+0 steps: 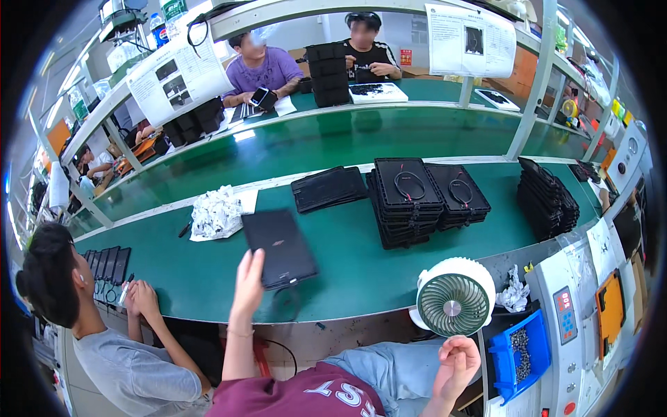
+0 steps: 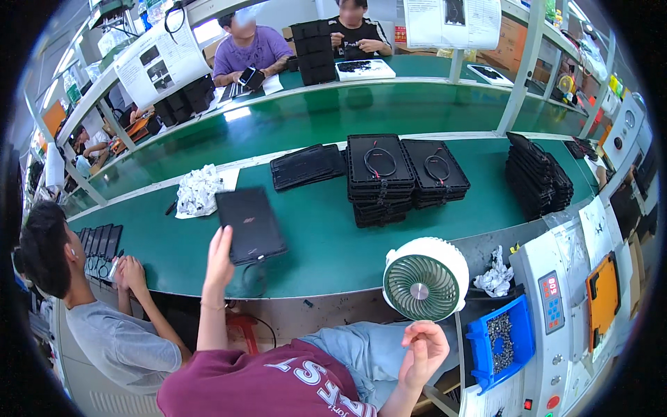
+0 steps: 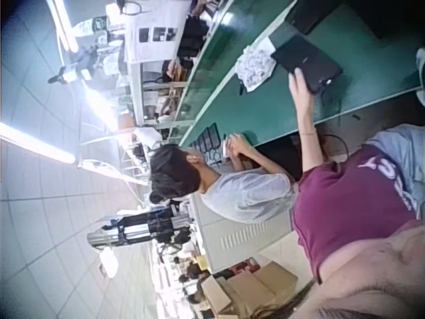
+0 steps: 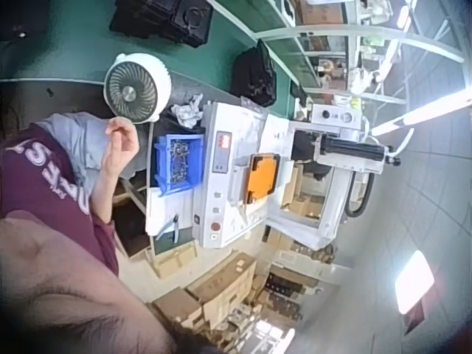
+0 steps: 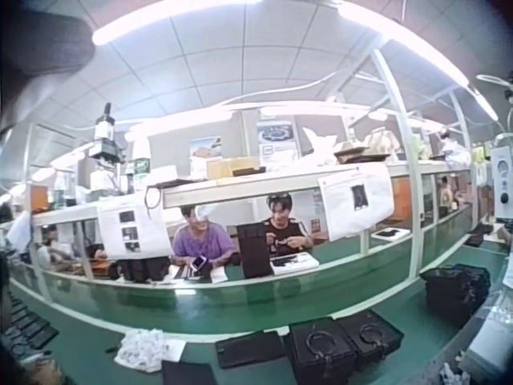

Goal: The person trims the edges of plastic casings using pliers, loads the parts onto an automated machine and presses a button to operate it, and fastens wires to the assembled casings before stacking them on the workbench.

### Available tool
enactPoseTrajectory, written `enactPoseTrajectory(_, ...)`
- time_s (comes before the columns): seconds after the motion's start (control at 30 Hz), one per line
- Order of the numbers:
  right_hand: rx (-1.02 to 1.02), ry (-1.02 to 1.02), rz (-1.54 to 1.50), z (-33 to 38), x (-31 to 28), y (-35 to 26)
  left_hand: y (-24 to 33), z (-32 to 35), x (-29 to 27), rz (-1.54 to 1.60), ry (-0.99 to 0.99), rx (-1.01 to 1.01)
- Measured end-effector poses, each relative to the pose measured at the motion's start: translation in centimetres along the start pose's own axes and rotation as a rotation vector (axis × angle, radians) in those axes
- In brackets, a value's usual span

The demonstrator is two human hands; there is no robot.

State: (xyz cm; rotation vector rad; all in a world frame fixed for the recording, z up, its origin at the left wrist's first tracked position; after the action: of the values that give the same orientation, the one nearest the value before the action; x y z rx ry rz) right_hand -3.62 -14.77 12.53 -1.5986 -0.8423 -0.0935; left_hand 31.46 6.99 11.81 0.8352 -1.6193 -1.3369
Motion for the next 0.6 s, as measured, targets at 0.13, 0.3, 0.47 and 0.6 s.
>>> enactPoseTrajectory(0.13,0.075,-0.071,-0.074,0.2,0.9,1.0,0.8,3.0,-7.9,0.007,0.11,-0.235)
enactPoseTrajectory(0.3,0.133,-0.116,-0.023,0.6,1.0,0.9,2.3,3.3,-15.1,-0.449,0.431,-0.421)
enactPoseTrajectory(0.47,0.164,-0.072,-0.049,1.6,0.0,1.1,6.0,-0.7,-12.8,-0.617,0.528,0.436)
enactPoseTrajectory(0.6,0.177,-0.026,-0.052,2.5,-1.3,0.6,14.8,4.3,8.6,0.108,-0.086,0.735)
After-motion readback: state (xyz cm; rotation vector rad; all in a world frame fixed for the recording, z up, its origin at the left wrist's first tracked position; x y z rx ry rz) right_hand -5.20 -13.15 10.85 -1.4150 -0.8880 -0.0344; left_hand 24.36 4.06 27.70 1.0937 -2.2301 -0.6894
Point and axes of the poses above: each hand's wrist, its own z-axis away from the middle knuckle, its own x-axis out of the palm, y = z × x, the point moved 4 cm from there along -z, towards the middle knuckle, and after that the axes turned 2 degrees about -x, right-handed, at the moved point
